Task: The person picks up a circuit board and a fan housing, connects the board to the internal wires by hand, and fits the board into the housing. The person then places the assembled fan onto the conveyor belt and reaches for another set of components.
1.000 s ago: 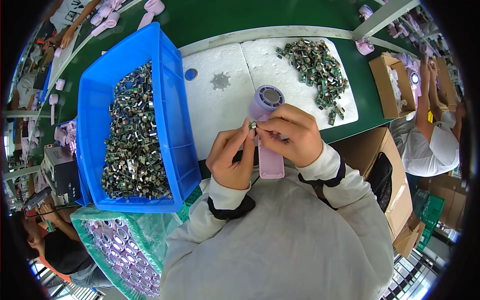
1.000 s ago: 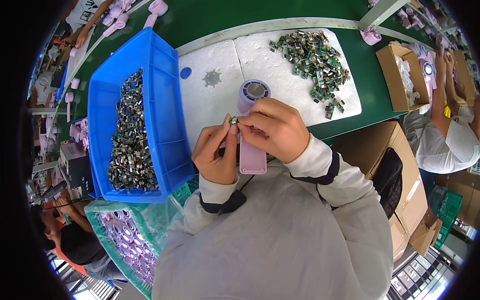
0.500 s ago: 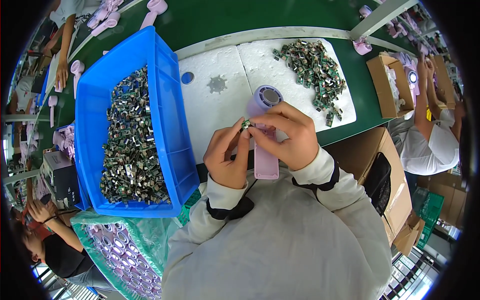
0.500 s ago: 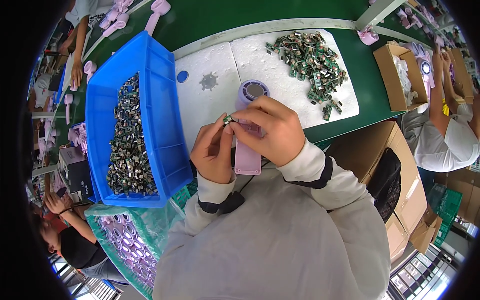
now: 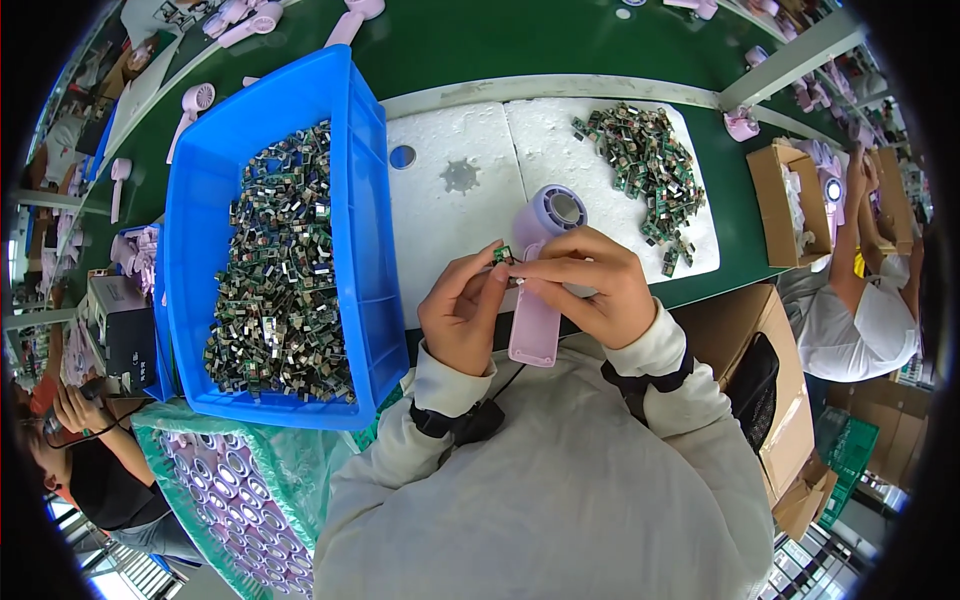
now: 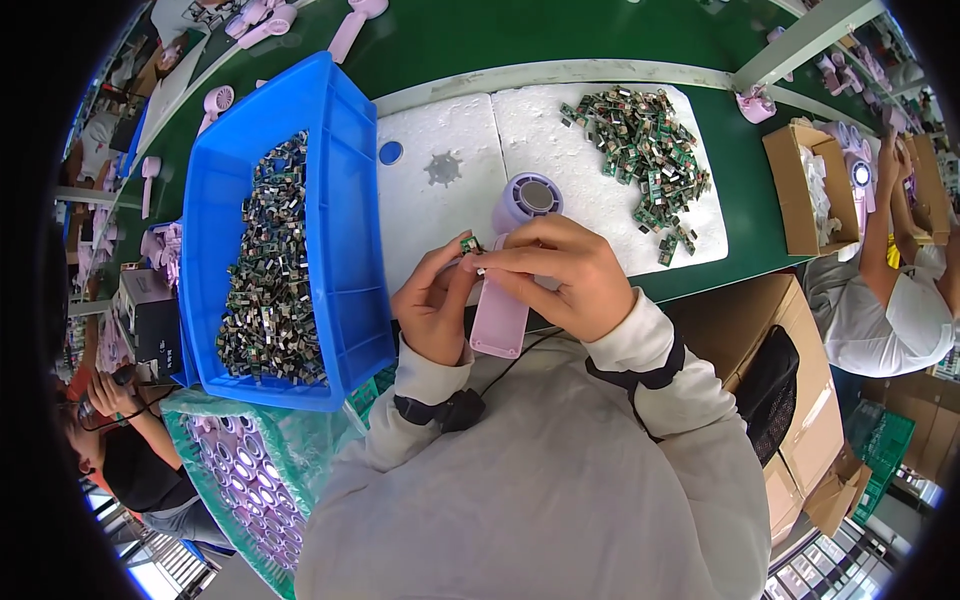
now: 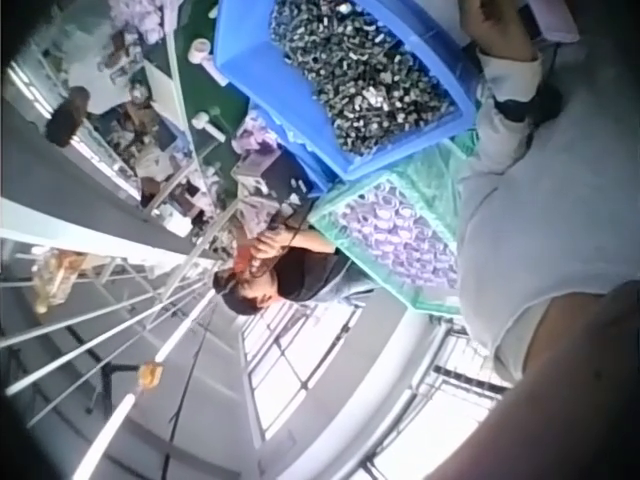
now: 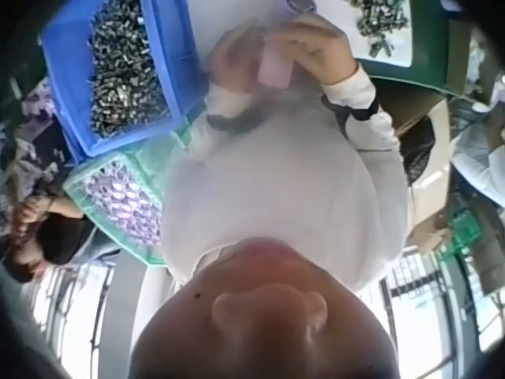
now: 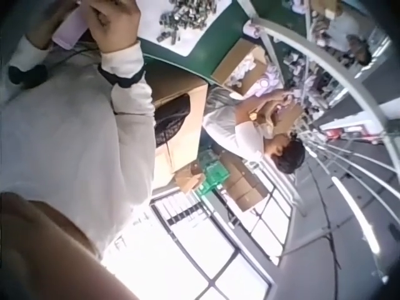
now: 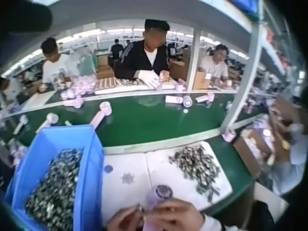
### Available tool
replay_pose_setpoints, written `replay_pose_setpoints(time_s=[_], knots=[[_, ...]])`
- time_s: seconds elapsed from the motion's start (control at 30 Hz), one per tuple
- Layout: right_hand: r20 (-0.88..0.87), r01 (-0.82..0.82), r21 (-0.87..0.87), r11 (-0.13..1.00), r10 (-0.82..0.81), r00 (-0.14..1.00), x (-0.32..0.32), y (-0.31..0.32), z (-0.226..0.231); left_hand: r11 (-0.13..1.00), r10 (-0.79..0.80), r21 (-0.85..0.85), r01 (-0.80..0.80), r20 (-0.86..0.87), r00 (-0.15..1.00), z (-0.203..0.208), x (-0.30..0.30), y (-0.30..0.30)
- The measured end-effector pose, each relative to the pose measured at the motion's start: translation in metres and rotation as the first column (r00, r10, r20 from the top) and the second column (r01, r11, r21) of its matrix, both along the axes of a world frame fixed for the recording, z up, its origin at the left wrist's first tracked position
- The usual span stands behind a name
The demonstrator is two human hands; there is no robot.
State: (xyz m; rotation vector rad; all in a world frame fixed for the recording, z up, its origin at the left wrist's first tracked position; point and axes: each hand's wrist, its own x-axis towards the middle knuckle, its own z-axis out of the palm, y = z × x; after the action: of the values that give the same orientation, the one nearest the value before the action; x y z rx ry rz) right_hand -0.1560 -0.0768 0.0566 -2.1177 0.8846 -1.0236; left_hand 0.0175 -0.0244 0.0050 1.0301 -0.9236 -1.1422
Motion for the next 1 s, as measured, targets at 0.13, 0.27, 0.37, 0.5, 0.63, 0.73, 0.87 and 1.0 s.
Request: replay_pose_setpoints(time_s=[0.13, 0.27, 0.37, 0.5, 0.63, 0.73, 0.87, 1.0], knots=[[-0.017, -0.003, 0.174, 0.985, 0.006, 1.0, -0.005, 0.001, 0.008, 0.999, -0.036, -0.013, 0.037, 0.046, 0.998, -0.003, 0.003, 0.001], [-0.091, 0.09, 0.211, 0.973, -0.072, 0.993, -0.008, 0.001, 0.011, 0.994, -0.093, -0.048, 0.099, 0.122, 0.988, -0.003, 0.005, 0.001], [-0.152, 0.108, 0.114, 0.988, -0.09, 0.984, -0.01, 0.0, 0.01, 0.984, -0.144, -0.08, 0.159, 0.168, 0.975, -0.004, 0.008, 0.0], [-0.234, 0.015, -0.055, 0.998, -0.028, 0.972, -0.015, -0.006, 0.009, 0.973, -0.174, -0.106, 0.203, 0.235, 0.956, -0.006, 0.012, 0.001], [-0.312, -0.115, -0.1, 0.988, 0.079, 0.947, -0.022, -0.015, 0.016, 0.967, -0.204, -0.088, 0.237, 0.28, 0.938, -0.006, 0.014, 0.001], [-0.381, -0.192, -0.105, 0.976, 0.139, 0.914, -0.028, -0.02, 0.019, 0.964, -0.224, -0.075, 0.254, 0.285, 0.932, -0.004, 0.014, 0.001], [-0.414, -0.242, -0.068, 0.968, 0.194, 0.89, -0.032, -0.023, 0.018, 0.958, -0.241, -0.071, 0.278, 0.332, 0.912, -0.005, 0.015, 0.001], [-0.419, -0.259, -0.036, 0.965, 0.221, 0.881, -0.031, -0.024, 0.02, 0.945, -0.276, -0.073, 0.319, 0.346, 0.897, -0.006, 0.018, 0.001]])
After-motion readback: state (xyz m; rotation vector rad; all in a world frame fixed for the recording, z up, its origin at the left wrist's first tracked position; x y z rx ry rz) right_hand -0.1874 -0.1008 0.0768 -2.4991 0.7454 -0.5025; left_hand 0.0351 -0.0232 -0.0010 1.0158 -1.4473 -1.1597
